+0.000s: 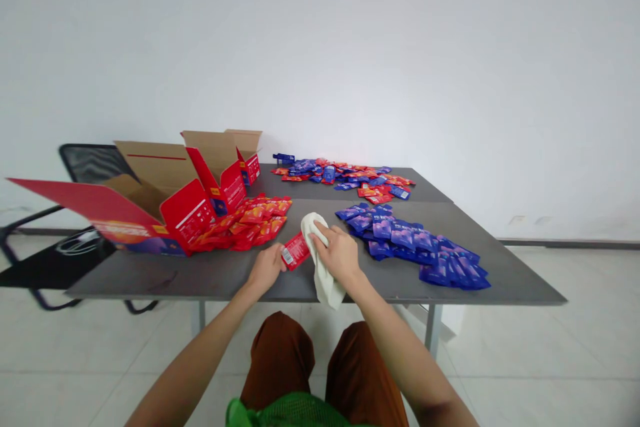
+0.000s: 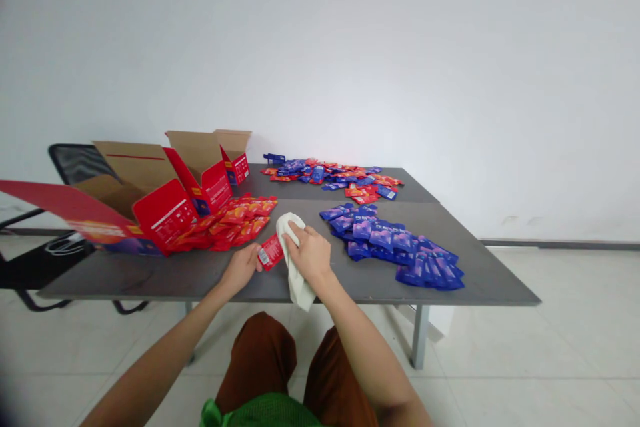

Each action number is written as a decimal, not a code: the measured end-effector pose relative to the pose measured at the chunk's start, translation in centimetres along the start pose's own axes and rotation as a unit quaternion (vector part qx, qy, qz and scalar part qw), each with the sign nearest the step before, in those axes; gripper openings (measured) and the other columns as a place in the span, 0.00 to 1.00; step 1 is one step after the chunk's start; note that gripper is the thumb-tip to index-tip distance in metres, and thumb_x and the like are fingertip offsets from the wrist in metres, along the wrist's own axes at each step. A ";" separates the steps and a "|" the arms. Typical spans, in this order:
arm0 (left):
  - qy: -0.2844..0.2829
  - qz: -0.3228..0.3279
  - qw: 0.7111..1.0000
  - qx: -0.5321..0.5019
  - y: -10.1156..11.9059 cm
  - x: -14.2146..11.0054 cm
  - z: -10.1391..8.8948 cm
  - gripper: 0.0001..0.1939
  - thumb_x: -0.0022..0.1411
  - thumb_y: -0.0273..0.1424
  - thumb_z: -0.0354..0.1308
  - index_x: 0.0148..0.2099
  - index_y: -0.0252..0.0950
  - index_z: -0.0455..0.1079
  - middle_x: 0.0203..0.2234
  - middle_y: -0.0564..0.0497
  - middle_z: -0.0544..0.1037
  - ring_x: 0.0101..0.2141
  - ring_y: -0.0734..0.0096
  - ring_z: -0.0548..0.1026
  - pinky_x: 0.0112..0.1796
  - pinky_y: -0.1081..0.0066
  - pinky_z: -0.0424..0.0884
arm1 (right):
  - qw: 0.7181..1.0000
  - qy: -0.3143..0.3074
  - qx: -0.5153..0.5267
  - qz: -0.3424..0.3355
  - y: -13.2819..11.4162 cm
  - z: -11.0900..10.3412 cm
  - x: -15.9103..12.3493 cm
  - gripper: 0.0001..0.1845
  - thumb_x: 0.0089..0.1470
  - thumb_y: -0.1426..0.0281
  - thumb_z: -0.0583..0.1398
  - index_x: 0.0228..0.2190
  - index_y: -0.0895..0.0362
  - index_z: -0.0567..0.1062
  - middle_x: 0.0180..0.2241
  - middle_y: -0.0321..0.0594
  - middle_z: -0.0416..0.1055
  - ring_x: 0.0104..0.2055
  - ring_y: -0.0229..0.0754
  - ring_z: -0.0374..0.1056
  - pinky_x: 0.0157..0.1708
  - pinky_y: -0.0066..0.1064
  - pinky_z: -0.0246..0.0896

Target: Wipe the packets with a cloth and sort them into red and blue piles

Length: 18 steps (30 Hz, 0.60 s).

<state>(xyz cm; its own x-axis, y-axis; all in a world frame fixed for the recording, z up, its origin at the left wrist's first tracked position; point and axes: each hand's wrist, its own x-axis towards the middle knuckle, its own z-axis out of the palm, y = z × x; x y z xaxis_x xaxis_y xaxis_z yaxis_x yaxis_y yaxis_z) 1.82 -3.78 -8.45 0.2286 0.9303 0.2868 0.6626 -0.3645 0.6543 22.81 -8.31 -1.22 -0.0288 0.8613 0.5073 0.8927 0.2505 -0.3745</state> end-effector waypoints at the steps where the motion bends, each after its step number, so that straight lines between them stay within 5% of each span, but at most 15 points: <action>1: -0.004 -0.003 1.000 -0.010 -0.1 0.0 0.0 0.22 0.69 0.40 0.35 0.28 0.38 0.62 0.17 0.53 0.71 0.21 0.71 0.70 0.29 0.72 0.62 | 1.000 0.003 0.004 -0.007 -0.2 0.1 0.1 0.22 0.62 0.55 0.52 0.54 0.45 0.69 0.39 0.39 0.74 0.37 0.40 0.71 0.36 0.25 0.59; 8: 0.044 -0.086 0.995 0.016 0.6 0.5 -0.1 0.25 0.65 0.41 0.35 0.22 0.38 0.61 0.16 0.51 0.71 0.21 0.70 0.69 0.27 0.71 0.60 | 0.997 0.070 0.020 -0.017 -0.2 0.4 -0.2 0.24 0.65 0.56 0.48 0.56 0.50 0.68 0.39 0.41 0.72 0.38 0.37 0.69 0.38 0.24 0.59; 15: -0.127 -0.166 0.976 0.060 0.3 2.9 -1.0 0.15 0.54 0.28 0.44 0.19 0.36 0.65 0.17 0.48 0.74 0.24 0.69 0.73 0.27 0.72 0.63 | 0.976 -0.190 -0.044 -0.094 -2.4 4.2 -1.4 0.24 0.64 0.53 0.47 0.58 0.42 0.63 0.44 0.39 0.73 0.44 0.41 0.70 0.42 0.28 0.60; 18: -0.183 -0.169 0.966 0.064 0.1 4.3 -1.5 0.15 0.52 0.27 0.45 0.16 0.35 0.64 0.13 0.48 0.71 0.19 0.71 0.71 0.24 0.73 0.64 | 0.972 -0.217 -0.060 -0.068 -2.4 5.8 -0.8 0.25 0.63 0.53 0.47 0.58 0.45 0.64 0.44 0.42 0.74 0.46 0.44 0.70 0.44 0.32 0.61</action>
<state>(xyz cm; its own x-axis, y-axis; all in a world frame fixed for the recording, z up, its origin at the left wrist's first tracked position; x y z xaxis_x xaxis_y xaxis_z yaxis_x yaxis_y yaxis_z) 1.81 0.12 -6.12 0.2059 0.9557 -0.2103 0.8214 -0.0520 0.5680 18.09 -7.00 -5.20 -0.3136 0.9360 0.1602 0.9128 0.3436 -0.2209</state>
